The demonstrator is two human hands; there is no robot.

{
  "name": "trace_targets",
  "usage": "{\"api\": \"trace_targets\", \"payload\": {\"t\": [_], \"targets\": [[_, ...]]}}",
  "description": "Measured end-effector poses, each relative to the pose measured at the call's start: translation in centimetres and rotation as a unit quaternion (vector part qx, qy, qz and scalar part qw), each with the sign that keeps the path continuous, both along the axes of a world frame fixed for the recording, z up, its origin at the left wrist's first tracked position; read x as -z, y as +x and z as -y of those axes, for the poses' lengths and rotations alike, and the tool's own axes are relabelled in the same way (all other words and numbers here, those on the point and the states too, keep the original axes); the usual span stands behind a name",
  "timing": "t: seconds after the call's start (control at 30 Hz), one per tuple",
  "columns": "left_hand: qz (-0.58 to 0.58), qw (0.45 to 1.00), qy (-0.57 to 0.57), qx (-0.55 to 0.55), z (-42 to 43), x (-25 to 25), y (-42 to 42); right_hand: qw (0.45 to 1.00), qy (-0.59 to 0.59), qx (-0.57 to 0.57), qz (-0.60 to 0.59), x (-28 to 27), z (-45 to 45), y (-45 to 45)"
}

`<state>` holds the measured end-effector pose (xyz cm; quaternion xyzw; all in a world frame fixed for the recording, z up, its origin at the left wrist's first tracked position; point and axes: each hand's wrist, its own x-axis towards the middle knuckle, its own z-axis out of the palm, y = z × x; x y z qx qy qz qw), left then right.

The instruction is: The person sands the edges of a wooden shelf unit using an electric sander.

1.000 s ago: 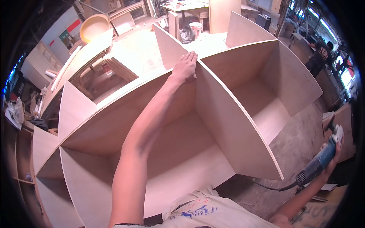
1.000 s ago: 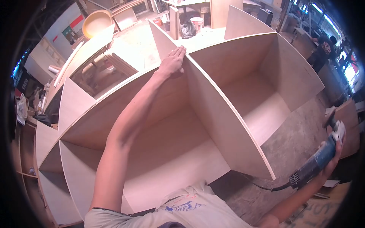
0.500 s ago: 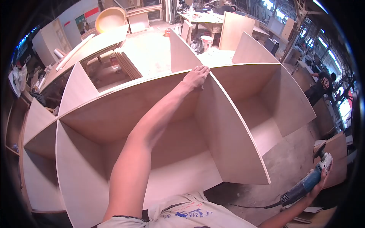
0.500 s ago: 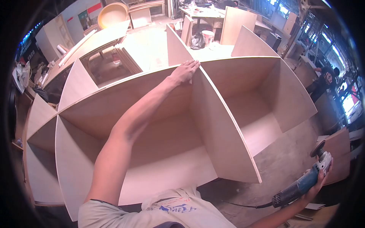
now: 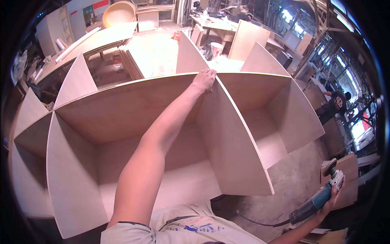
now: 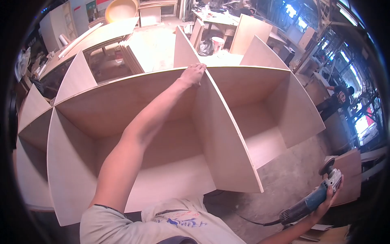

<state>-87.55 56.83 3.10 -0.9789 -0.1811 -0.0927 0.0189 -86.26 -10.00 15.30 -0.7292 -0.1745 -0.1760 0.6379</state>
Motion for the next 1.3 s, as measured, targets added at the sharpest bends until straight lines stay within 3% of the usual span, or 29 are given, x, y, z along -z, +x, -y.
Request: {"api": "trace_targets", "payload": {"t": [0.2,0.23,0.27,0.3,0.4,0.47,0.57,0.6,0.7,0.77,0.93,1.1,1.23,1.3], "targets": [[-0.001,1.0,0.002,0.003,-0.1,-2.2,-0.4,1.0,0.005,0.01,0.026,0.2,0.7,0.1],[0.047,0.999,0.02,-0.007,0.5,-3.1,-1.5,1.0,-0.009,-0.002,0.018,0.3,1.8,0.4],[0.155,0.98,-0.125,0.016,0.5,-3.7,-2.7,1.0,-0.021,-0.014,0.011,0.5,3.1,1.0],[0.292,0.922,-0.234,0.102,1.1,-4.2,-4.2,0.999,-0.027,-0.025,0.005,0.8,4.1,1.4],[0.371,0.835,-0.369,0.169,11.1,-11.2,-13.0,0.999,-0.003,-0.037,-0.002,1.3,5.3,2.3],[0.425,0.726,-0.462,0.28,19.4,-14.1,-19.0,1.0,-0.001,-0.018,0.003,2.2,6.7,3.3],[0.407,0.576,-0.524,0.479,30.4,-16.0,-24.3,1.0,0.0,0.001,-0.01,2.4,7.4,5.5],[0.393,0.544,-0.533,0.515,33.5,-16.2,-25.1,1.0,0.0,0.004,-0.018,2.7,7.4,6.4],[0.375,0.489,-0.548,0.566,40.7,-16.3,-24.8,0.991,-0.006,-0.133,0.018,2.2,6.7,8.2],[0.386,0.483,-0.539,0.573,43.8,-16.1,-24.4,0.983,-0.014,-0.179,0.028,1.1,5.7,9.2],[0.419,0.495,-0.522,0.554,48.1,-16.1,-23.0,0.983,-0.045,-0.151,0.099,1.4,3.7,18.1],[0.446,0.533,-0.503,0.514,49.3,-16.6,-19.8,0.936,-0.133,-0.265,0.187,-0.9,-3.7,23.1],[0.494,0.607,-0.458,0.421,46.8,-16.5,-16.4,0.875,-0.187,-0.375,0.242,-3.2,-11.0,27.9],[0.532,0.683,-0.414,0.281,44.0,-15.7,-14.6,0.856,-0.212,-0.434,0.184,-4.4,-14.9,28.4]]}}
